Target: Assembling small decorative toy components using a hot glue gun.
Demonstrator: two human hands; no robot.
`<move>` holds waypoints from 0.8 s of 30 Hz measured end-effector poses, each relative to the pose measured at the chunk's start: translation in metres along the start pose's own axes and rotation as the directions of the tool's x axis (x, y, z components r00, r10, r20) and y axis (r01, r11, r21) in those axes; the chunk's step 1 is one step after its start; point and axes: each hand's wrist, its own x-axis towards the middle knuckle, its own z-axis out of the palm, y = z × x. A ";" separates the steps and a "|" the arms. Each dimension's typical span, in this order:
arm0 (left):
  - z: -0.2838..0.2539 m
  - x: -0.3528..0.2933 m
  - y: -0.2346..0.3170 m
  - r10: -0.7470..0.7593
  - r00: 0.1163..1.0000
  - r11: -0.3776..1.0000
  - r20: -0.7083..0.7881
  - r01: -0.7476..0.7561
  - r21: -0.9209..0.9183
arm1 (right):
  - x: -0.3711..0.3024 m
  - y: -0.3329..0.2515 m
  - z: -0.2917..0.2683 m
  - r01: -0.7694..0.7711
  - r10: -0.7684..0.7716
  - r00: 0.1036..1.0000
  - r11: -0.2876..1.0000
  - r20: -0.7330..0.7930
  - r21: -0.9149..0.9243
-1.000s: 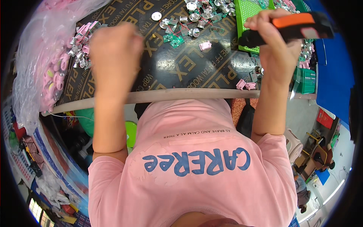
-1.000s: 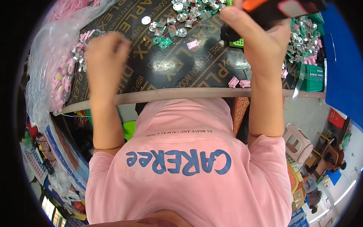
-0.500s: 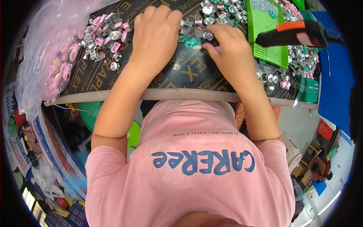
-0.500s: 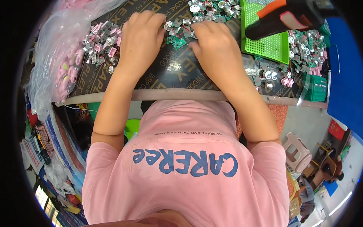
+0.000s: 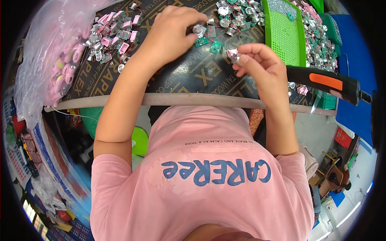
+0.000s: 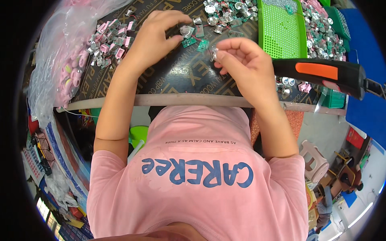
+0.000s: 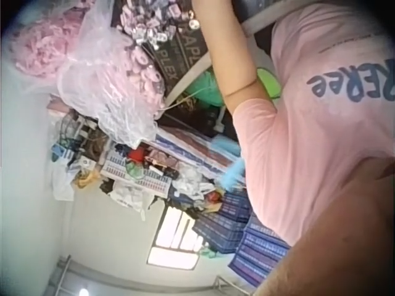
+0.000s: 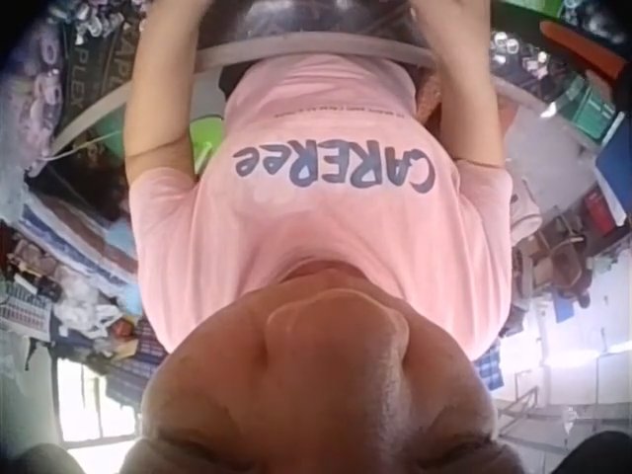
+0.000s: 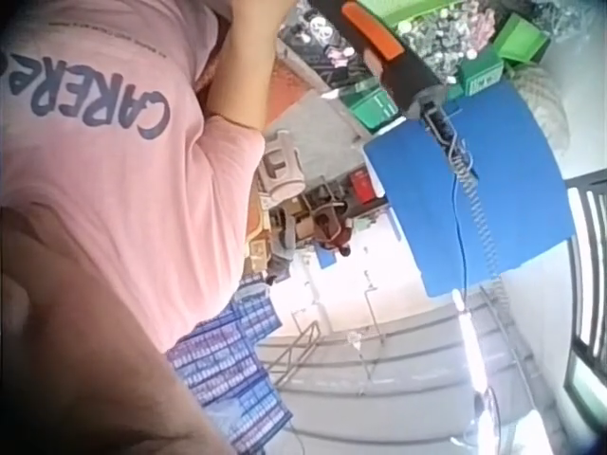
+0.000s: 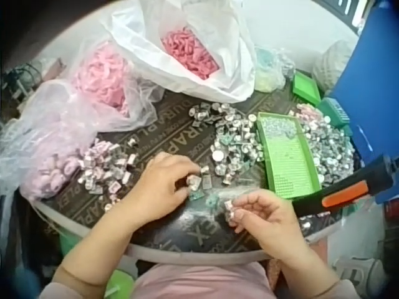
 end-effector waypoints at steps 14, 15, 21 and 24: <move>0.007 -0.017 0.048 -0.027 0.955 0.842 0.297 0.181 -0.508 | -0.030 0.017 -0.020 -0.078 0.049 0.982 0.985 0.182 0.155; 0.010 -0.020 0.050 -0.002 0.989 0.838 0.147 0.082 -0.540 | -0.029 0.017 -0.020 -0.025 -0.004 0.981 0.989 0.195 0.146; 0.028 -0.025 0.068 0.309 0.927 0.890 -0.211 -0.360 -0.281 | -0.015 0.029 -0.011 -0.273 0.178 0.954 0.849 0.242 0.453; 0.030 -0.024 0.069 0.246 0.965 0.892 -0.088 -0.261 -0.368 | -0.027 0.032 -0.014 -0.142 0.127 0.987 0.975 0.095 0.170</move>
